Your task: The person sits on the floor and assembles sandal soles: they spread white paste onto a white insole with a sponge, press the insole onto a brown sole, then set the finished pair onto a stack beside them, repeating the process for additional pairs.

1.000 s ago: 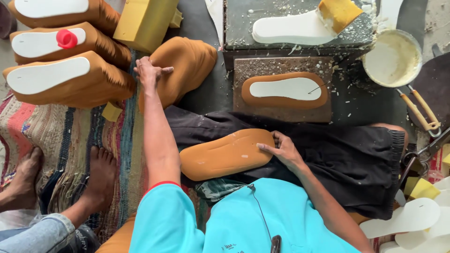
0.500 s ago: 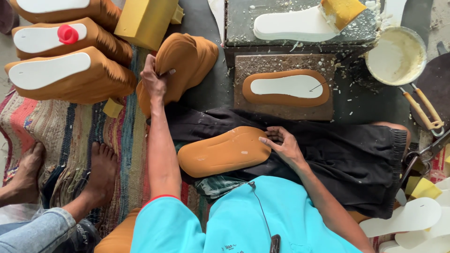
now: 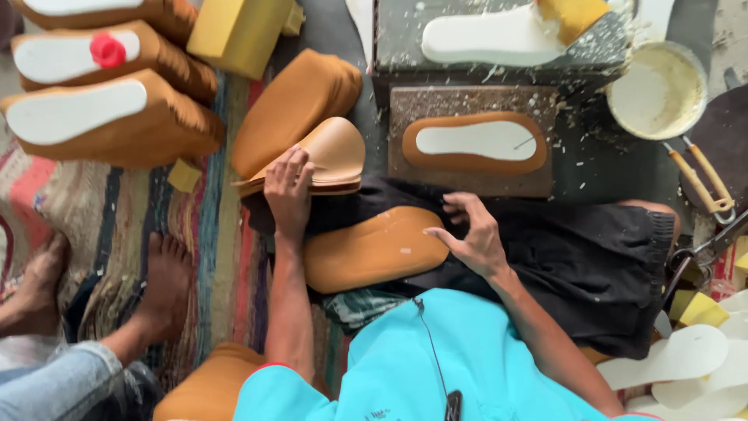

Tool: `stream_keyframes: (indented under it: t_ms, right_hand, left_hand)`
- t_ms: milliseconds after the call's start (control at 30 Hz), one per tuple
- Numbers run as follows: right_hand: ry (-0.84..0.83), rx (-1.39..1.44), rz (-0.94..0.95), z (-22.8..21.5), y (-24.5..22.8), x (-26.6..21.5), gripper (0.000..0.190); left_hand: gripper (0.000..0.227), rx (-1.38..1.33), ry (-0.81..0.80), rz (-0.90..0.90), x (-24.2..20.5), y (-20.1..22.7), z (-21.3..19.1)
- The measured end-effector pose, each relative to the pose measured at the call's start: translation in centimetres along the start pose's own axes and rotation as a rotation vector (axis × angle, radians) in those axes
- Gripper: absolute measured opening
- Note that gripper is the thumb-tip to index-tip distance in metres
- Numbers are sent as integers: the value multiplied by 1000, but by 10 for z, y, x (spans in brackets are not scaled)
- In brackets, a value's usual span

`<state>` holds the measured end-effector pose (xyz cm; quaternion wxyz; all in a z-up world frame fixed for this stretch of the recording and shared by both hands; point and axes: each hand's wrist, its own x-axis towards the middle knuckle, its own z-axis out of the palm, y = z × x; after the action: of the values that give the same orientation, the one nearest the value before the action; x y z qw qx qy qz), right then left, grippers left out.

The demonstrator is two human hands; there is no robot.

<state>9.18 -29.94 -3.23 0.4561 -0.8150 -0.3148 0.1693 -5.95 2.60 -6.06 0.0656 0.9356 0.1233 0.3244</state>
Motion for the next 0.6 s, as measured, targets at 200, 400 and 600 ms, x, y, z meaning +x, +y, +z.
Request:
stream_keyframes:
  t_ms: [200,400,600]
  right_hand:
    - [-124,13,-369,24,-37,32,74]
    - [-27,-201,-703,24,-113,70,94]
    - [-72,-314,-870,16,-112,78,38]
  left_hand:
    - [24,-76,74,-131,16,33,-46]
    - [33,-63,82,-79,45,62,-77]
    - [26,-275,75,-118,38,85,-72]
